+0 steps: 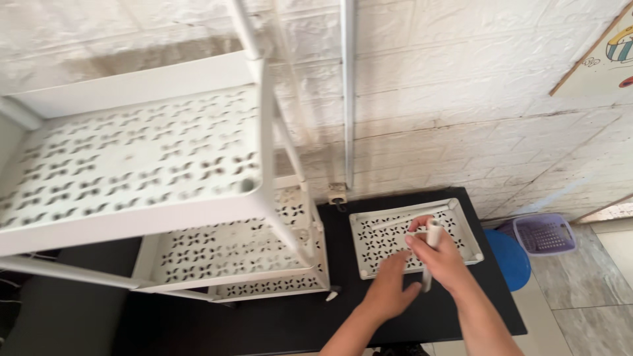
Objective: The person assembles a white plastic shelving unit by inserting vertical poles into the corner sockets of perforated trays and stacking additional trays on top. The person secures each layer by aligning the poles and pressing the trays into place.
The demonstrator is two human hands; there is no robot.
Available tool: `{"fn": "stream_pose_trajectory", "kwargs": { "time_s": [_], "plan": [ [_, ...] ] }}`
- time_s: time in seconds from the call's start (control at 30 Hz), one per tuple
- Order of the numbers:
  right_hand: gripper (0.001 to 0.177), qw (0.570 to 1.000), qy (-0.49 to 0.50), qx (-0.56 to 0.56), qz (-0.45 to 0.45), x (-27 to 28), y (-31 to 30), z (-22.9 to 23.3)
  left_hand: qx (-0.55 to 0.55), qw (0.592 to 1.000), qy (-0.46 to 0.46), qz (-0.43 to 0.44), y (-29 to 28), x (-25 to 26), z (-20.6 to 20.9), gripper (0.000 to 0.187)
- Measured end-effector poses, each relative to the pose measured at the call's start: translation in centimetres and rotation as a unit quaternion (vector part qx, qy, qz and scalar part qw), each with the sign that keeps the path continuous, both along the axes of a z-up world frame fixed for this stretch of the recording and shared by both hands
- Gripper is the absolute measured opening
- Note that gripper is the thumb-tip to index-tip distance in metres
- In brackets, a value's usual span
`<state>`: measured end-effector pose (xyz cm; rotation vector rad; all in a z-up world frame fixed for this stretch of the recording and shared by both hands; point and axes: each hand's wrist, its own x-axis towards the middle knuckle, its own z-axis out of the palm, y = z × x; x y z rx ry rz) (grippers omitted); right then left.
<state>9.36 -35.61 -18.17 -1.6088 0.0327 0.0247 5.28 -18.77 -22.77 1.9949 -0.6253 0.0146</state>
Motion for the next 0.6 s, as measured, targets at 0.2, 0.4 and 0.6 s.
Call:
{"fn": "stream_pose_trajectory", "kwargs": {
  "time_s": [0.2,0.4,0.6],
  "plan": [
    [0.020,0.980,-0.050,0.175,0.083,-7.4,6.0,8.5,-0.014,0.985,0.072,-0.153,6.5,-4.4,4.7,0.022],
    [0.042,0.989,-0.118,-0.007,0.087,-13.2,14.9,11.0,-0.143,0.950,0.231,-0.153,15.0,-9.0,7.1,0.012],
    [0.025,0.963,-0.204,-0.158,0.075,-16.1,21.1,10.8,-0.153,0.977,0.094,-0.113,22.6,-10.4,11.7,0.020]
  ]
}}
